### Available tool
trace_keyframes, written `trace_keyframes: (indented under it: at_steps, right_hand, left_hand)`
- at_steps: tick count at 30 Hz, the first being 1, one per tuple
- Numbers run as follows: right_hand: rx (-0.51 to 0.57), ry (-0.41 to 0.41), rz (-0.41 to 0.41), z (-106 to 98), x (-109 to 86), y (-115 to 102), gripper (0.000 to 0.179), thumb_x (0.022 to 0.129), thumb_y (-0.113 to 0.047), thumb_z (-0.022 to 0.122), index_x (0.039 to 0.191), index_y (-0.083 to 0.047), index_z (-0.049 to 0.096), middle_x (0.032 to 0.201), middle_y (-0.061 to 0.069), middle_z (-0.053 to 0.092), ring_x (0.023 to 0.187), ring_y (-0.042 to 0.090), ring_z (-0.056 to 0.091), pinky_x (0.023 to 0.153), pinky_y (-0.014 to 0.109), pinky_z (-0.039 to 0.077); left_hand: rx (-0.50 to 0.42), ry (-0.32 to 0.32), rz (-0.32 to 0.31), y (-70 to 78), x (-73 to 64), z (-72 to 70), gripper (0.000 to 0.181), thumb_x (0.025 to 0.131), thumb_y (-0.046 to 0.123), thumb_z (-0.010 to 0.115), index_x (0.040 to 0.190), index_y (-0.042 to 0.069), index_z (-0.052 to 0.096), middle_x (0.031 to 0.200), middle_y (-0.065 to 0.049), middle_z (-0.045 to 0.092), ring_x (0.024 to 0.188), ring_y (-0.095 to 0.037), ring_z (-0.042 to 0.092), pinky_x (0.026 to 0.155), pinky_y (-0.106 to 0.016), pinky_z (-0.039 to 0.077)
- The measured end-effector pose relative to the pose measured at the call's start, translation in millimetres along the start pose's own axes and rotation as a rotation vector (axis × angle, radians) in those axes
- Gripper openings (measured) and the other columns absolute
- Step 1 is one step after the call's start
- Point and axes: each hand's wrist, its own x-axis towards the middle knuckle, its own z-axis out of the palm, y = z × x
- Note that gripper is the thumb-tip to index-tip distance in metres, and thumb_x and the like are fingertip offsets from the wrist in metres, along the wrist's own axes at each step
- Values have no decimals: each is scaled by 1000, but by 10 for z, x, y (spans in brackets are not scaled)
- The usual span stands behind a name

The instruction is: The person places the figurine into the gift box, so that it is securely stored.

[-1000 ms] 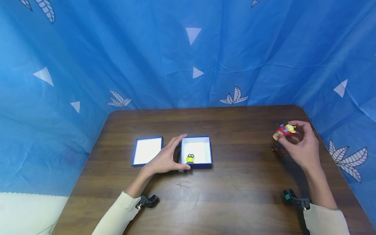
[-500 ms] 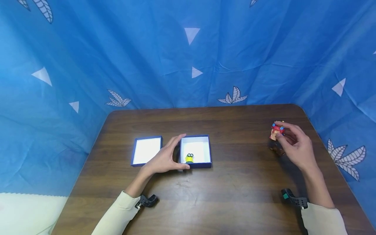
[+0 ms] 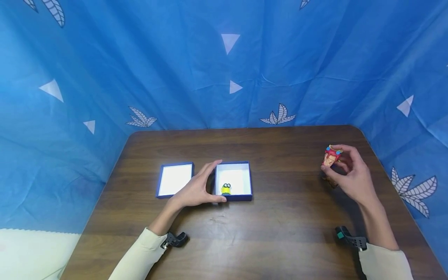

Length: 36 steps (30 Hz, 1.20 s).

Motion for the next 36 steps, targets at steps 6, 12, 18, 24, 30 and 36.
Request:
trace_keyframes:
  at_steps: [6, 12, 18, 24, 30, 36]
  right_hand:
    - [20, 16, 3, 23, 18, -31, 78, 76, 29, 78, 146, 8, 50, 134, -14, 60, 109, -6, 65, 94, 3, 51]
    - [22, 18, 18, 24, 34, -47, 72, 78, 28, 77, 143, 10, 53, 135, -12, 46, 108, -11, 67, 92, 4, 51]
    - [1, 4, 49, 26, 41, -30, 71, 81, 23, 79, 145, 3, 55, 135, -15, 49, 106, -15, 67, 91, 2, 51]
    - [13, -33, 50, 49, 42, -38, 72, 81, 22, 80, 145, 3, 54, 134, -15, 58, 104, -10, 67, 92, 2, 51]
    - [-3, -90, 48, 119, 30, -75, 69, 81, 16, 84, 142, 3, 56, 122, -11, 62, 99, 0, 66, 90, 2, 50]
    - [-11, -127, 39, 249, 43, -113, 69, 80, 13, 87, 141, 1, 56, 123, -12, 61, 100, 3, 64, 89, 3, 49]
  left_hand:
    - [-1, -2, 2, -2, -4, -3, 125, 77, 69, 88, 173, 38, 15, 174, -3, 31, 152, -33, 49, 116, -64, 49]
    - [-1, -4, 1, -1, 2, -2, 124, 77, 69, 88, 171, 45, 12, 174, -2, 31, 152, -33, 49, 116, -64, 48]
    - [3, -2, 3, 4, -2, -1, 124, 77, 70, 88, 171, 46, 12, 173, -1, 32, 151, -32, 49, 116, -63, 49]
    - [7, -1, 1, 11, -2, -4, 124, 77, 70, 88, 172, 39, 14, 174, -2, 32, 151, -32, 50, 116, -64, 49]
    - [10, -5, -2, 21, 0, -10, 124, 77, 71, 87, 172, 41, 14, 174, -2, 31, 152, -33, 49, 117, -64, 48]
    - [13, 3, 8, 27, -4, -13, 124, 77, 69, 88, 172, 37, 15, 174, -3, 32, 151, -33, 49, 117, -64, 48]
